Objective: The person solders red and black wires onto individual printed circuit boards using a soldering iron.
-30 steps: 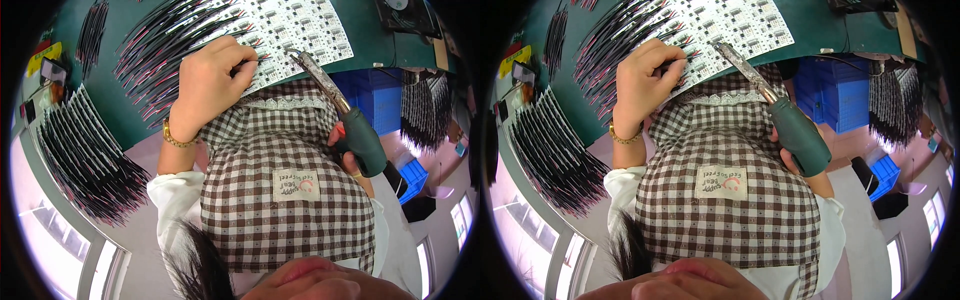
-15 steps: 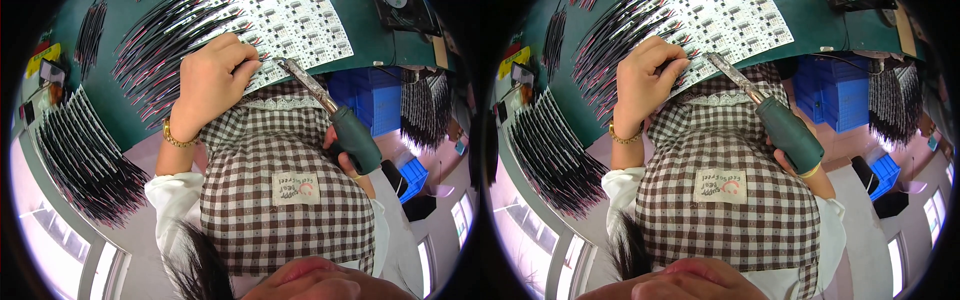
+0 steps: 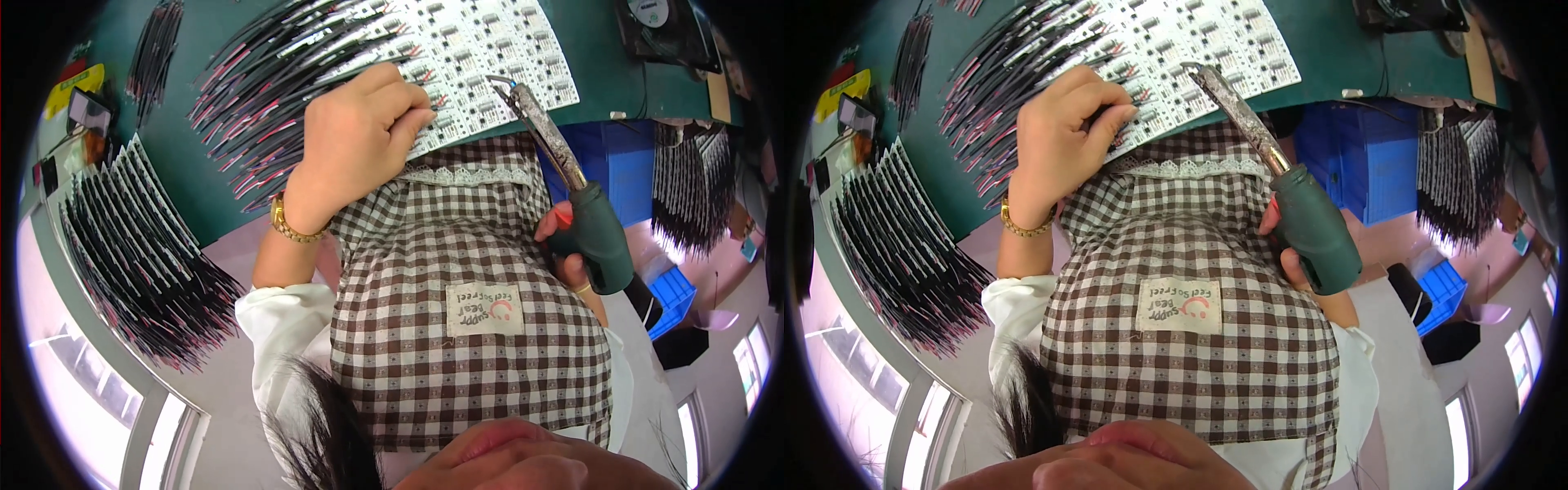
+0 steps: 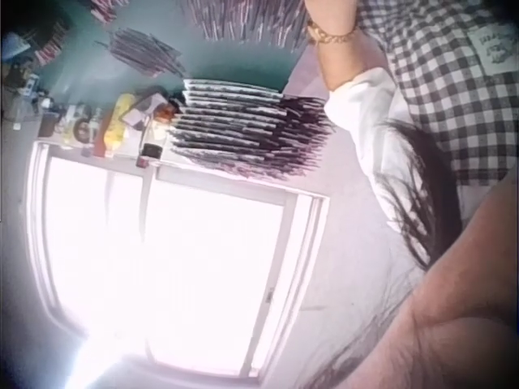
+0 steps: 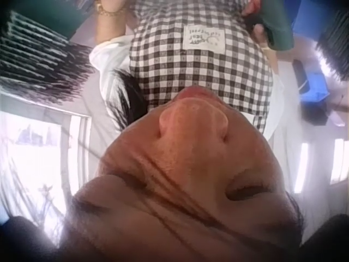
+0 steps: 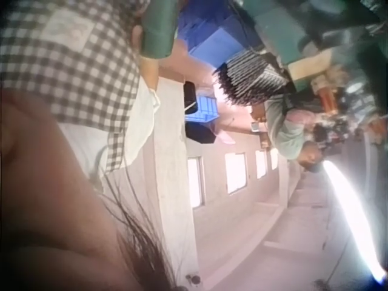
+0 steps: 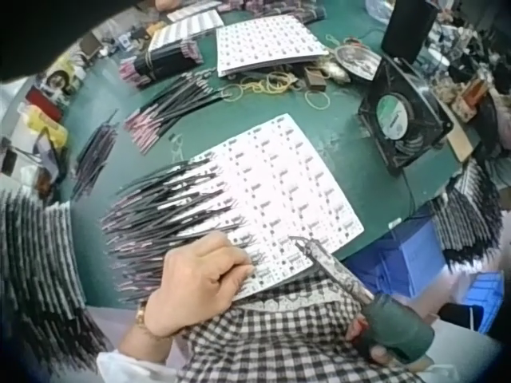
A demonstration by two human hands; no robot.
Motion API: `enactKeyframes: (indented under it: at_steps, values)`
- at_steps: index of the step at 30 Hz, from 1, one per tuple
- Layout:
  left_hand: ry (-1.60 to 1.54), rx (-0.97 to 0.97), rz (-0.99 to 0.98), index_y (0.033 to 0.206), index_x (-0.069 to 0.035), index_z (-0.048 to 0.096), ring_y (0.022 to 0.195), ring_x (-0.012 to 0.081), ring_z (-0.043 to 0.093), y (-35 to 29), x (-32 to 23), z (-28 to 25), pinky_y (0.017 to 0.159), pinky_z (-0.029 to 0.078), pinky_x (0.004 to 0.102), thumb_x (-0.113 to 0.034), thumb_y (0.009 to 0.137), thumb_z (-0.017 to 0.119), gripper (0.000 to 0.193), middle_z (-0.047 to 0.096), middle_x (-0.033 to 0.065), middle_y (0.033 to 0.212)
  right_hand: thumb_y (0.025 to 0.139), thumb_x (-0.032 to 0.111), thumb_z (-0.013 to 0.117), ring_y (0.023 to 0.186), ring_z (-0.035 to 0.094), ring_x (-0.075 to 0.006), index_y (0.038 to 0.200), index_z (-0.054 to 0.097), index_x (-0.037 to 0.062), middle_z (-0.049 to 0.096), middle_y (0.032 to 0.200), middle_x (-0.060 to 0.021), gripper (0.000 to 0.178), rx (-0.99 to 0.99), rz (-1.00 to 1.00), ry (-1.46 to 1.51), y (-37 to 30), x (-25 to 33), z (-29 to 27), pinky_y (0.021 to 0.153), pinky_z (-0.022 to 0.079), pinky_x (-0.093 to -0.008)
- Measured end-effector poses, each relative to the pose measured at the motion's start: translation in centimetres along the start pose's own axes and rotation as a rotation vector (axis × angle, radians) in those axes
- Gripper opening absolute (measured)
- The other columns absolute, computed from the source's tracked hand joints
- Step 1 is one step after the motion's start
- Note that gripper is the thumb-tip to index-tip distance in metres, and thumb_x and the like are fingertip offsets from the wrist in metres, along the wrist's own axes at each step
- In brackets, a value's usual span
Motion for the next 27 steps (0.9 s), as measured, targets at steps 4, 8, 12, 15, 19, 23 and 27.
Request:
enactKeyframes:
  at_steps: [4, 8, 12, 15, 19, 23, 27]
  values:
    - [-0.074, 0.102, 0.032, 0.079, -0.006, 0.063, 0.061, 0.0252, 0.056, 0.8, -0.8, -3.7, 0.055, 0.045, 0.0315, -0.007, 0.073, 0.070, 0.009, 0.054, 0.0072, 0.070, 0.084, 0.052, 0.058, 0.072, 0.049, -0.0135, 0.122, 0.046, -0.0060, 0.053, 0.084, -0.0061, 0.070, 0.002, -0.089, -0.101, 0.6, 1.3, 1.0, 0.065, 0.040, -0.0268]
    - [-0.039, 0.356, 0.073, 0.085, -0.002, 0.064, 0.070, 0.0277, 0.058, 5.8, 0.5, -9.5, 0.061, 0.046, 0.0335, -0.014, 0.078, 0.068, 0.014, 0.057, 0.0109, 0.072, 0.087, 0.046, 0.057, 0.070, 0.050, -0.0146, 0.122, 0.046, -0.0063, 0.054, 0.082, -0.0071, 0.064, -0.010, -0.086, -0.114, -1.0, 1.9, 0.6, 0.063, 0.041, -0.0281]
    - [0.178, 0.031, -0.053, 0.089, -0.001, 0.061, 0.081, 0.0320, 0.058, 14.5, 3.2, -11.6, 0.072, 0.045, 0.0386, -0.012, 0.082, 0.061, 0.014, 0.059, 0.0175, 0.081, 0.087, 0.043, 0.058, 0.070, 0.050, -0.0146, 0.117, 0.049, -0.0052, 0.053, 0.084, -0.0073, 0.057, 0.021, -0.112, -0.065, -1.1, 4.0, 0.9, 0.063, 0.043, -0.0284]
    - [0.416, -0.041, -0.105, 0.088, -0.007, 0.066, 0.085, 0.0340, 0.060, 18.1, 11.8, -9.9, 0.075, 0.048, 0.0411, -0.026, 0.081, 0.066, 0.020, 0.061, 0.0152, 0.092, 0.087, 0.041, 0.058, 0.070, 0.050, -0.0145, 0.114, 0.049, -0.0056, 0.053, 0.083, -0.0070, 0.055, 0.054, -0.105, -0.015, -0.4, 6.1, 1.3, 0.063, 0.043, -0.0286]
    - [0.457, -0.096, -0.043, 0.090, -0.004, 0.061, 0.090, 0.0350, 0.058, 18.3, 9.7, -8.0, 0.077, 0.047, 0.0420, -0.019, 0.085, 0.060, 0.016, 0.059, 0.0174, 0.094, 0.088, 0.037, 0.057, 0.069, 0.051, -0.0149, 0.118, 0.048, -0.0055, 0.054, 0.084, -0.0071, 0.052, -0.010, -0.152, -0.014, -1.6, 5.4, -0.2, 0.063, 0.043, -0.0290]
    - [0.193, -0.246, 0.042, 0.093, -0.002, 0.055, 0.071, 0.0278, 0.058, 18.0, 7.5, -8.6, 0.067, 0.047, 0.0358, -0.008, 0.086, 0.057, 0.009, 0.059, 0.0153, 0.081, 0.090, 0.029, 0.054, 0.068, 0.051, -0.0156, 0.120, 0.048, -0.0071, 0.055, 0.082, -0.0082, 0.048, -0.070, -0.187, -0.001, -1.2, 4.0, -1.2, 0.062, 0.043, -0.0297]
    - [0.036, -0.226, 0.081, 0.096, -0.002, 0.063, 0.066, 0.0079, 0.051, 9.5, -0.5, -8.1, 0.059, 0.042, 0.0215, -0.002, 0.084, 0.061, 0.012, 0.060, 0.0035, 0.078, 0.090, 0.029, 0.055, 0.067, 0.050, -0.0150, 0.118, 0.051, -0.0053, 0.056, 0.081, -0.0080, 0.044, -0.003, -0.213, -0.079, -1.0, 3.1, -1.8, 0.062, 0.042, -0.0290]
Point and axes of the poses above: each hand's wrist, its own y-axis towards the middle knuckle, its own z-axis out of the palm, x = y × z, the point moved 1 cm from there along y, towards the middle knuckle
